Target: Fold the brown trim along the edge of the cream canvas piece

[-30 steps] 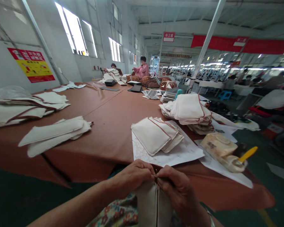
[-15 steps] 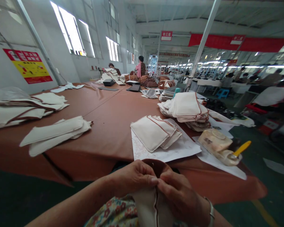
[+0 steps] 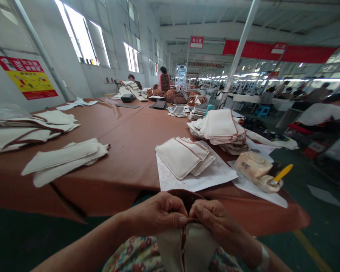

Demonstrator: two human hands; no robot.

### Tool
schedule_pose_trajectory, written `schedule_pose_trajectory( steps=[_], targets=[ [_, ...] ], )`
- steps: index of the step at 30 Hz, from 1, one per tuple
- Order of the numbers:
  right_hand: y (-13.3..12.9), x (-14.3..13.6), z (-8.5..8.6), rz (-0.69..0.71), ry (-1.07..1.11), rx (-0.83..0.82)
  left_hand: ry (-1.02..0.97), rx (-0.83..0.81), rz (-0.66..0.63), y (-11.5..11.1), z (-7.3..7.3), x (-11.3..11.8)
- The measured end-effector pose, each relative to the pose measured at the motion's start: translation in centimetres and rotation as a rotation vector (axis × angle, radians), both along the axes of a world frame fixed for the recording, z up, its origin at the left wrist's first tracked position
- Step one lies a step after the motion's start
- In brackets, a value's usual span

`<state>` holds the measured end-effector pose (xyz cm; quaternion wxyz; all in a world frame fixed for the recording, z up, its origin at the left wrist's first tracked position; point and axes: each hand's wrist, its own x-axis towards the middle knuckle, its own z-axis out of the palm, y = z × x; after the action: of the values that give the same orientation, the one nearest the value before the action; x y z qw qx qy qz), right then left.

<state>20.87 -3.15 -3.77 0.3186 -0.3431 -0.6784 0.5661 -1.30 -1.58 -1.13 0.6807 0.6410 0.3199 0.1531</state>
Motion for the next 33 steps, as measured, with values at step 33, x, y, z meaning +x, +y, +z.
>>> schedule_pose_trajectory(
  steps=[33],
  targets=[
    [0.5, -1.3, -3.4, -0.094, 0.25, -0.001, -0.301, -0.038, 0.315, -2.2, -2.3, 2.9]
  ],
)
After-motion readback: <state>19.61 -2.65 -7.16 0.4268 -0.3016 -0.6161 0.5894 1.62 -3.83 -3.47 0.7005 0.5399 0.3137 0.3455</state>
